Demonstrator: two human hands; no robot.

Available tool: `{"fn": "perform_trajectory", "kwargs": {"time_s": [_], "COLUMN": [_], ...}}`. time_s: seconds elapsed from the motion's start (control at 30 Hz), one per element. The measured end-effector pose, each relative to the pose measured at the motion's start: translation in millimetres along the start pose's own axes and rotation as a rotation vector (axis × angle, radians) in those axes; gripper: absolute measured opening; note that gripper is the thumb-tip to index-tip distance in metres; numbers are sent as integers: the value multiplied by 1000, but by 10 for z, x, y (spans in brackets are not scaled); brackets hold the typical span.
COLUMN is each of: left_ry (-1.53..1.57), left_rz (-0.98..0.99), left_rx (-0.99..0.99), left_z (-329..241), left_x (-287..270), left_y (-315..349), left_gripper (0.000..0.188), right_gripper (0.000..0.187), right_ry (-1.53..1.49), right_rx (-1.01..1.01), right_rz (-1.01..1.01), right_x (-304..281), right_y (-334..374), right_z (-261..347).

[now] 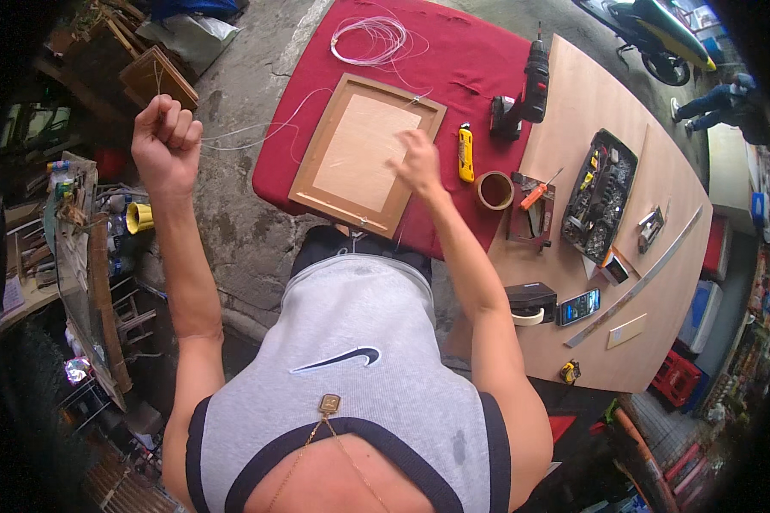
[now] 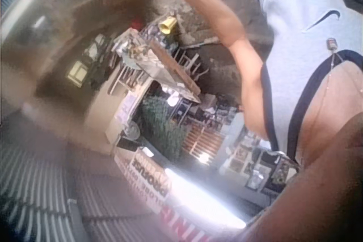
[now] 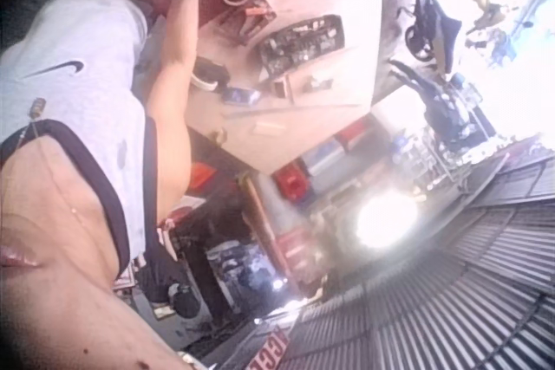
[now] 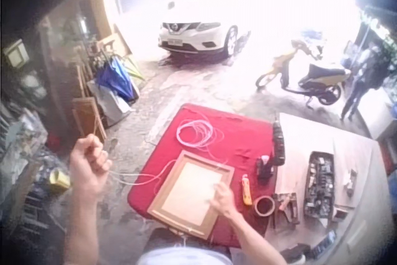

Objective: The person handles a bundle of white string, then positions a large painted canvas with tulip motifs on a table. They thread the string through holes along the canvas edge and tie it to secure the artwork.

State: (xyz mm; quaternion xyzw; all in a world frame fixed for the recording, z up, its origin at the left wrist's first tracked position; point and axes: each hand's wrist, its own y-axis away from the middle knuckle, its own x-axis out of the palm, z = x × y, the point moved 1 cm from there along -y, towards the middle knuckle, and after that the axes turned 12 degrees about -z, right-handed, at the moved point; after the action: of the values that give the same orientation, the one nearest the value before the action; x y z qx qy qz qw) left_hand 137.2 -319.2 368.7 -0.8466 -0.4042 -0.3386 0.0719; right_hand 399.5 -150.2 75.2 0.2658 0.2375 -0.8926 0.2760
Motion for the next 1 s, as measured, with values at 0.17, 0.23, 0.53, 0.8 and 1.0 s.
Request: {"fn": "perform_trajectory", "kwargs": {"time_s": [0.17, 0.23, 0.53, 0.8, 1.0], "left_ry": [99, 148, -992, -799, -796], "left_rz": [132, 218, -301, 1108, 1212], "left_rx": [-118, -192, 410, -552, -446], "left_z": [31, 52, 405, 1257, 1097], "left_x": [-5, -49, -1087, -631, -510], "left_y": [-156, -300, -1341, 419, 44], "left_gripper": [18, 18, 40, 25, 23], "right_gripper": [57, 35, 40, 28, 33], "right_ry": [-469, -805, -265, -523, -1041], "right_rx": [3, 178, 358, 601, 713], "right_rz": [-34, -20, 128, -174, -683], "right_x": [709, 909, -59, -467, -1133], "right_y": [-173, -280, 385, 869, 1660], "right_z": [1344, 1601, 2064, 2665, 2955]}}
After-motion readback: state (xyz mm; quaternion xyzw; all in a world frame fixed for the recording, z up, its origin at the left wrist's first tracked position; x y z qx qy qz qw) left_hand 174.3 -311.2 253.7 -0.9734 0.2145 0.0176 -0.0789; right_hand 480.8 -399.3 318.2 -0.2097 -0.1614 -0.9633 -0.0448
